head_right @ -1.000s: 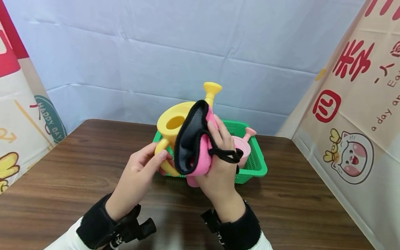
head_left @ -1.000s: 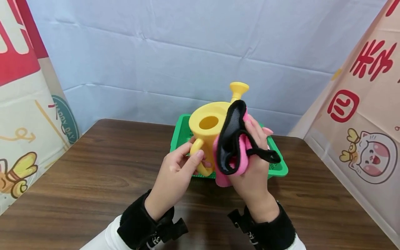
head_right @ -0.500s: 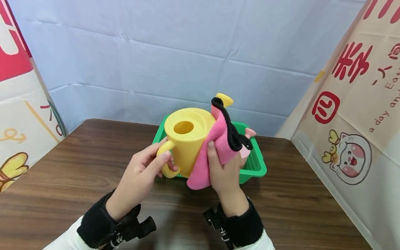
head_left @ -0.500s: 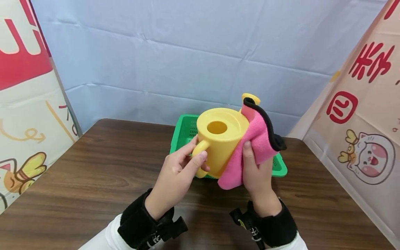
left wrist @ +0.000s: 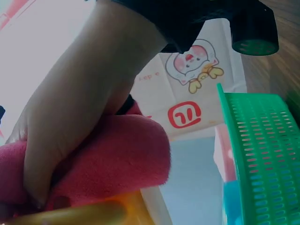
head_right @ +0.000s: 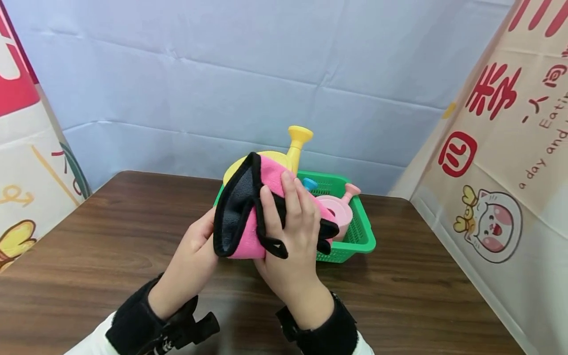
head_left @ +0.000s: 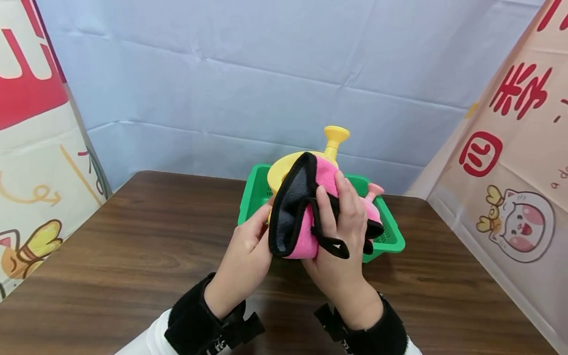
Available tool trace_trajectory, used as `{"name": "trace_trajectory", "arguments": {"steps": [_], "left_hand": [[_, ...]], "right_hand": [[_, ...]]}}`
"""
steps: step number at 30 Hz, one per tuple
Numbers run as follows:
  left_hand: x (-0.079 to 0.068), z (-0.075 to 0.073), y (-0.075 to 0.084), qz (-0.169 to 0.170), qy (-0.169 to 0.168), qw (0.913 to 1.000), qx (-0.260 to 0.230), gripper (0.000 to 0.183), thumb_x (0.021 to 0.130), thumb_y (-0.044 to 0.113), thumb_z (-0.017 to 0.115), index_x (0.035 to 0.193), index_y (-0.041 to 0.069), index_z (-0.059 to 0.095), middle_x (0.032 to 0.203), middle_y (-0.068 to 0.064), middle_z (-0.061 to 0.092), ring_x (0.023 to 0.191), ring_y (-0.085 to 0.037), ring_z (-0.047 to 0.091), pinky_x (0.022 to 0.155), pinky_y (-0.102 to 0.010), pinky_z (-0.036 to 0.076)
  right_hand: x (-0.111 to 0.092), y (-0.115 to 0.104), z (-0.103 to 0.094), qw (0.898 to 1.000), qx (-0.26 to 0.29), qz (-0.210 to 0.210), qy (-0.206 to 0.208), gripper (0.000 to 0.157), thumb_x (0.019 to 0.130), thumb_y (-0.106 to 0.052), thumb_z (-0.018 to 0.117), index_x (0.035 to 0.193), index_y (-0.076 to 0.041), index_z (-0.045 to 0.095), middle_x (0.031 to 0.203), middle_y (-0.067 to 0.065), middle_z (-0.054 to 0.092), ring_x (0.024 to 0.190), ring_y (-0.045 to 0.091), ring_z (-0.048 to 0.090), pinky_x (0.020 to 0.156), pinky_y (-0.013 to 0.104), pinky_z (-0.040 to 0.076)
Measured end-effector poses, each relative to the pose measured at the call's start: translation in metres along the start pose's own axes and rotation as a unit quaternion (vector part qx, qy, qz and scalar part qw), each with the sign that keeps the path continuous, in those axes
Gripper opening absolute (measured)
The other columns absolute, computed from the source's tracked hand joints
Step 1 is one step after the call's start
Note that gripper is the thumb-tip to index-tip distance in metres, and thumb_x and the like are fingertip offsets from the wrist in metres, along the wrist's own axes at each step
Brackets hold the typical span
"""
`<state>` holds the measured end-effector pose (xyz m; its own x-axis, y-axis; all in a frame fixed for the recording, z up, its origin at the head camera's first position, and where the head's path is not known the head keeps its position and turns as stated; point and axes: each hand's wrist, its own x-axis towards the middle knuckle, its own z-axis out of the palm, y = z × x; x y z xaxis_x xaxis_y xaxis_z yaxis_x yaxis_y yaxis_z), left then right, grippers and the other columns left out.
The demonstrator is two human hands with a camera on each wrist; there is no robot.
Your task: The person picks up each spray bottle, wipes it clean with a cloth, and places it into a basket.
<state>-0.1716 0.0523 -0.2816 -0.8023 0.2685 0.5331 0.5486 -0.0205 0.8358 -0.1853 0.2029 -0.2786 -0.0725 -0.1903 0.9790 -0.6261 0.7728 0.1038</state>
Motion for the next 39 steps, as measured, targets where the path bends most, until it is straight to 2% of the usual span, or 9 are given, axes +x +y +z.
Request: {"name": "trace_trajectory", "arguments": {"steps": [3, 11, 14, 16, 20, 24, 29, 36, 39], "left_hand": [[-0.001, 0.003, -0.001, -0.003, -0.011, 0.9999, 0.011, 0.011, 0.100, 0.017, 0.044, 0.099, 0.012, 0.054, 0.060, -0.005, 0.038, 0.055, -0.017, 0.038, 0.052, -0.030, 0.039], [0.000, 0.008, -0.003, 0.036, -0.013, 0.9972, 0.064, 0.010, 0.098, 0.016, 0.049, 0.089, 0.011, 0.050, 0.063, -0.002, 0.043, 0.056, -0.013, 0.042, 0.048, -0.028, 0.041], [0.001, 0.010, -0.003, 0.049, -0.018, 0.9943, 0.093, 0.015, 0.098, 0.021, 0.050, 0.086, 0.011, 0.049, 0.075, -0.002, 0.048, 0.065, -0.013, 0.044, 0.052, -0.029, 0.044], [0.000, 0.011, -0.003, 0.046, -0.023, 0.9934, 0.103, 0.016, 0.097, 0.023, 0.050, 0.086, 0.011, 0.050, 0.097, -0.003, 0.056, 0.070, -0.012, 0.046, 0.055, -0.029, 0.047], [-0.002, 0.009, -0.003, 0.031, -0.016, 0.9959, 0.083, 0.015, 0.097, 0.021, 0.050, 0.087, 0.010, 0.053, 0.131, -0.007, 0.050, 0.069, -0.012, 0.049, 0.054, -0.028, 0.049], [0.000, 0.002, -0.001, 0.023, 0.016, 0.9983, 0.051, 0.015, 0.098, 0.020, 0.048, 0.090, 0.009, 0.054, 0.094, -0.005, 0.061, 0.057, -0.014, 0.048, 0.050, -0.028, 0.046], [0.003, -0.008, 0.002, 0.024, 0.045, 0.9983, 0.029, 0.015, 0.099, 0.017, 0.045, 0.090, 0.007, 0.053, 0.081, -0.008, 0.053, 0.058, -0.018, 0.046, 0.051, -0.029, 0.042], [0.006, -0.016, 0.007, 0.026, 0.060, 0.9979, -0.004, 0.018, 0.100, 0.013, 0.044, 0.086, 0.003, 0.051, 0.071, -0.011, 0.044, 0.064, -0.022, 0.046, 0.056, -0.031, 0.045], [0.005, -0.017, 0.008, 0.024, 0.056, 0.9981, -0.009, 0.018, 0.100, 0.012, 0.043, 0.089, 0.003, 0.053, 0.073, -0.011, 0.044, 0.065, -0.023, 0.046, 0.057, -0.031, 0.044]], "right_hand": [[0.001, -0.001, 0.000, 1.000, -0.001, 0.011, 0.018, 0.049, 0.093, -0.032, 0.055, 0.134, -0.010, 0.040, 0.135, 0.020, 0.040, 0.118, 0.040, 0.041, 0.088, 0.065, 0.036], [0.001, 0.004, -0.001, 0.994, 0.063, 0.053, 0.066, 0.050, 0.089, -0.028, 0.062, 0.128, -0.003, 0.043, 0.131, 0.024, 0.042, 0.114, 0.042, 0.045, 0.094, 0.058, 0.036], [0.003, 0.008, -0.003, 0.987, 0.113, 0.081, 0.076, 0.059, 0.087, -0.031, 0.065, 0.125, 0.007, 0.041, 0.129, 0.027, 0.042, 0.118, 0.040, 0.042, 0.100, 0.049, 0.037], [0.005, 0.009, -0.004, 0.982, 0.140, 0.101, 0.080, 0.066, 0.086, -0.035, 0.066, 0.123, 0.013, 0.039, 0.128, 0.029, 0.042, 0.119, 0.039, 0.040, 0.102, 0.042, 0.037], [0.004, 0.011, -0.006, 0.980, 0.154, 0.102, 0.072, 0.067, 0.087, -0.035, 0.064, 0.121, 0.016, 0.038, 0.128, 0.031, 0.042, 0.120, 0.039, 0.039, 0.103, 0.038, 0.037], [0.002, 0.012, 0.001, 0.989, 0.122, 0.053, 0.056, 0.057, 0.088, -0.030, 0.063, 0.125, 0.007, 0.041, 0.129, 0.028, 0.042, 0.114, 0.041, 0.044, 0.101, 0.052, 0.030], [0.001, 0.013, 0.005, 0.998, 0.062, 0.001, 0.025, 0.049, 0.090, -0.028, 0.061, 0.132, -0.010, 0.044, 0.129, 0.022, 0.045, 0.109, 0.038, 0.050, 0.097, 0.067, 0.019], [0.001, 0.014, 0.004, 0.998, 0.059, -0.034, -0.006, 0.050, 0.092, -0.025, 0.057, 0.138, -0.017, 0.038, 0.130, 0.021, 0.045, 0.115, 0.036, 0.045, 0.086, 0.058, 0.042], [0.004, 0.014, 0.002, 0.996, 0.082, -0.034, 0.003, 0.050, 0.091, -0.024, 0.059, 0.137, -0.016, 0.041, 0.128, 0.021, 0.047, 0.113, 0.036, 0.048, 0.091, 0.059, 0.034]]}}
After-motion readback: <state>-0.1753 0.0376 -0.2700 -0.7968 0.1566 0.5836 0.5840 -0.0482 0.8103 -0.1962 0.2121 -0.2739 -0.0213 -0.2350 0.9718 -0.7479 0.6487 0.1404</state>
